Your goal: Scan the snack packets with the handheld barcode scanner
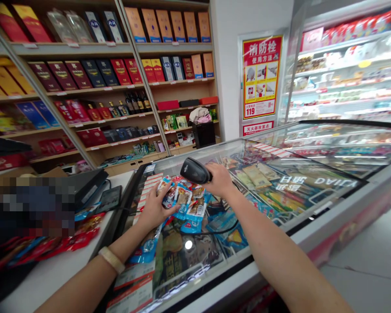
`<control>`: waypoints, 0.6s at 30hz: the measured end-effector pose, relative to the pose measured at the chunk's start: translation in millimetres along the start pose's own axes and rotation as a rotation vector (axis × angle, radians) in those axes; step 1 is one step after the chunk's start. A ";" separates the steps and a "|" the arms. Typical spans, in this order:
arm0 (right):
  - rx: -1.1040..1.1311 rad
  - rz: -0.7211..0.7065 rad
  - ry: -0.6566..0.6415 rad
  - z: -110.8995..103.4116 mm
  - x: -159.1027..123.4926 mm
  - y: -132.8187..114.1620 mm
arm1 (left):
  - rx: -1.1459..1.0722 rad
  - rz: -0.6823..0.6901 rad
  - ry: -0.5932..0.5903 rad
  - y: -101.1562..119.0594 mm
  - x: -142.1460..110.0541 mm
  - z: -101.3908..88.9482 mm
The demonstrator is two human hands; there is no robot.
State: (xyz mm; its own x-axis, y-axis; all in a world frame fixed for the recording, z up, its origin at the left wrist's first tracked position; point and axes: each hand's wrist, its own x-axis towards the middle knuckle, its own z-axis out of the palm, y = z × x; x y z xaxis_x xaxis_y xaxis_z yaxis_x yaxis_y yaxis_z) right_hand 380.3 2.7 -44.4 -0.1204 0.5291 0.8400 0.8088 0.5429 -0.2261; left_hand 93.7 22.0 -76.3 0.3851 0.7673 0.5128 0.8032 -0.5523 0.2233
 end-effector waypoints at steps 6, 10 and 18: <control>-0.016 0.006 -0.019 2.2 -2.4 5.3 | 0.104 -0.141 -0.138 11.5 26.8 4.6; -0.014 -0.008 -0.041 3.8 -2.9 7.0 | 0.175 -0.206 -0.058 4.0 31.2 -14.1; -0.019 -0.004 -0.060 4.0 -1.9 1.4 | 0.587 -0.507 0.108 -80.8 -0.9 -104.0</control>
State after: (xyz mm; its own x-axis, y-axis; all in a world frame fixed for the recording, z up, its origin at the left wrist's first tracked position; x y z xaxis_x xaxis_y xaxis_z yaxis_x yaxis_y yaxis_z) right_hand 379.4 5.0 -48.3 -0.1574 0.5656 0.8095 0.8192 0.5326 -0.2128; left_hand -18.8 32.1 -8.6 -0.1149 0.8271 0.5502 0.9897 0.1427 -0.0079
